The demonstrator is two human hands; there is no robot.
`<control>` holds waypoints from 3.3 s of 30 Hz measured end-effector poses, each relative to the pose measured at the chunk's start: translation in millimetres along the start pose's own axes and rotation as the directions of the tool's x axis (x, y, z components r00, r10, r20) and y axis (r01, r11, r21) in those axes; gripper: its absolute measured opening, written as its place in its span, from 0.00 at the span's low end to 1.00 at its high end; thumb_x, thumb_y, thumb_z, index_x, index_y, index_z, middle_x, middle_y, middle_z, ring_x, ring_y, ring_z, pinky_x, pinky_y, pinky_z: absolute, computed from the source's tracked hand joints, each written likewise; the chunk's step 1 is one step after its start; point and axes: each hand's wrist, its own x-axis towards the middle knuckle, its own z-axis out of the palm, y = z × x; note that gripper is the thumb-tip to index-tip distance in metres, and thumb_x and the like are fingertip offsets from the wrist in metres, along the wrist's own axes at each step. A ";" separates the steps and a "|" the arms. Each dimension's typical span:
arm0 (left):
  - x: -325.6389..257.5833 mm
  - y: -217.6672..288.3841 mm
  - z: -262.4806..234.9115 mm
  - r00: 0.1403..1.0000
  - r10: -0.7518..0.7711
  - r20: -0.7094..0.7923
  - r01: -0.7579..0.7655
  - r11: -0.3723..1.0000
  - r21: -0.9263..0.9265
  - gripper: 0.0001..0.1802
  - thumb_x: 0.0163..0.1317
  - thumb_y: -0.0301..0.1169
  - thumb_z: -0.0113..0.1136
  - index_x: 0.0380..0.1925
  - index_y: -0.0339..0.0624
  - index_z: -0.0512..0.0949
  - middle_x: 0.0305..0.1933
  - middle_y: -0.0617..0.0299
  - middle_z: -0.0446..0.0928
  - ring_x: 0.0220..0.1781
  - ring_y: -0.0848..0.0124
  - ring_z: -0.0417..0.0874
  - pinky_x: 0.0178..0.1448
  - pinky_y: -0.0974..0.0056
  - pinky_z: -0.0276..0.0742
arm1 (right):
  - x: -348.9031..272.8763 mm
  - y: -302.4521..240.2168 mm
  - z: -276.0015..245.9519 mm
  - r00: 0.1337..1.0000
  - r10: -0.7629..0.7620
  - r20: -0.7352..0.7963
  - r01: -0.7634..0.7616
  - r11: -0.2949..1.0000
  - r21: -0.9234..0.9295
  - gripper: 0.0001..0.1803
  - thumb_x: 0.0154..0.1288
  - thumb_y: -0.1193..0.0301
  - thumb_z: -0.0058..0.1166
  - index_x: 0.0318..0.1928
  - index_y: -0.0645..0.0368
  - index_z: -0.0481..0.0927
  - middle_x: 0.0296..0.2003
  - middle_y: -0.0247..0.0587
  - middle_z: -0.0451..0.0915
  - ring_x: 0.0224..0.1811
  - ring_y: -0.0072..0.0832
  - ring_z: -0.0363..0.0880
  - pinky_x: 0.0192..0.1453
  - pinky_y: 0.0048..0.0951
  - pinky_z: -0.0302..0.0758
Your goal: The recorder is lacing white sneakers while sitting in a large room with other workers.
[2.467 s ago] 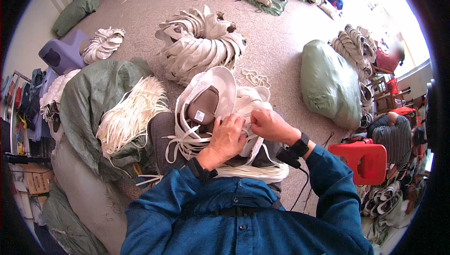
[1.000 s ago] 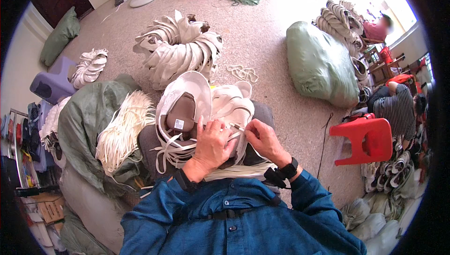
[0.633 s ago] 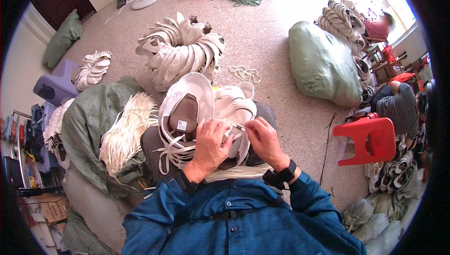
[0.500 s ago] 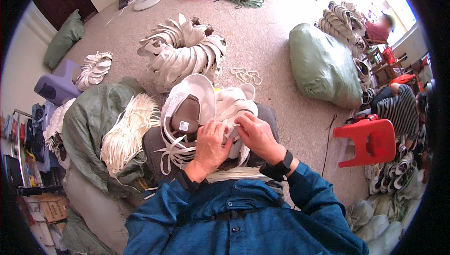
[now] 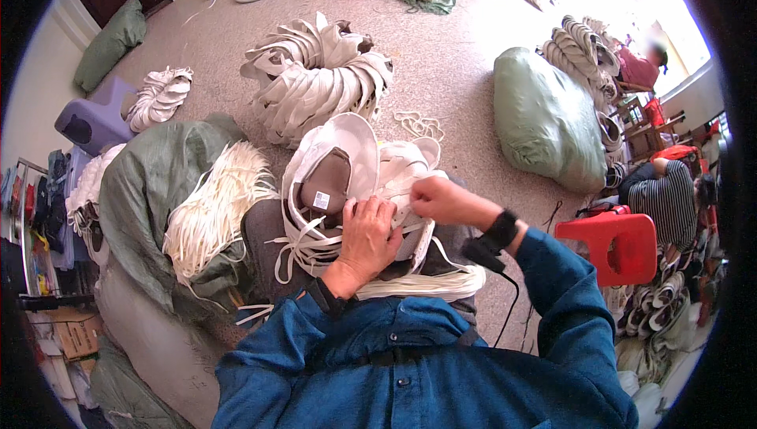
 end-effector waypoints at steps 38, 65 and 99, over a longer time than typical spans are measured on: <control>12.3 6.0 4.2 0.971 0.239 0.032 -0.240 0.947 0.216 0.05 0.59 0.31 0.59 0.31 0.42 0.77 0.32 0.55 0.76 0.38 0.57 0.80 0.64 0.45 0.67 | -15.6 -6.1 30.7 0.932 0.182 -0.314 -0.108 0.965 0.240 0.14 0.61 0.66 0.55 0.29 0.68 0.81 0.27 0.61 0.80 0.33 0.53 0.83 0.40 0.46 0.77; 23.1 26.0 -6.5 0.923 0.211 0.322 -0.314 0.896 0.313 0.12 0.57 0.35 0.64 0.40 0.44 0.81 0.43 0.55 0.76 0.49 0.59 0.78 0.65 0.44 0.64 | -81.4 -8.1 86.1 0.783 0.353 -0.512 -0.029 0.843 0.537 0.31 0.64 0.73 0.61 0.66 0.63 0.66 0.55 0.48 0.75 0.51 0.32 0.78 0.50 0.30 0.80; -13.8 38.9 -13.7 0.974 0.029 0.224 -0.057 0.991 0.118 0.18 0.60 0.28 0.61 0.50 0.36 0.73 0.37 0.49 0.80 0.39 0.52 0.83 0.49 0.54 0.73 | -107.1 6.5 94.5 0.650 0.141 -0.747 0.244 0.892 0.381 0.12 0.65 0.84 0.50 0.49 0.66 0.77 0.45 0.49 0.80 0.43 0.39 0.82 0.47 0.32 0.78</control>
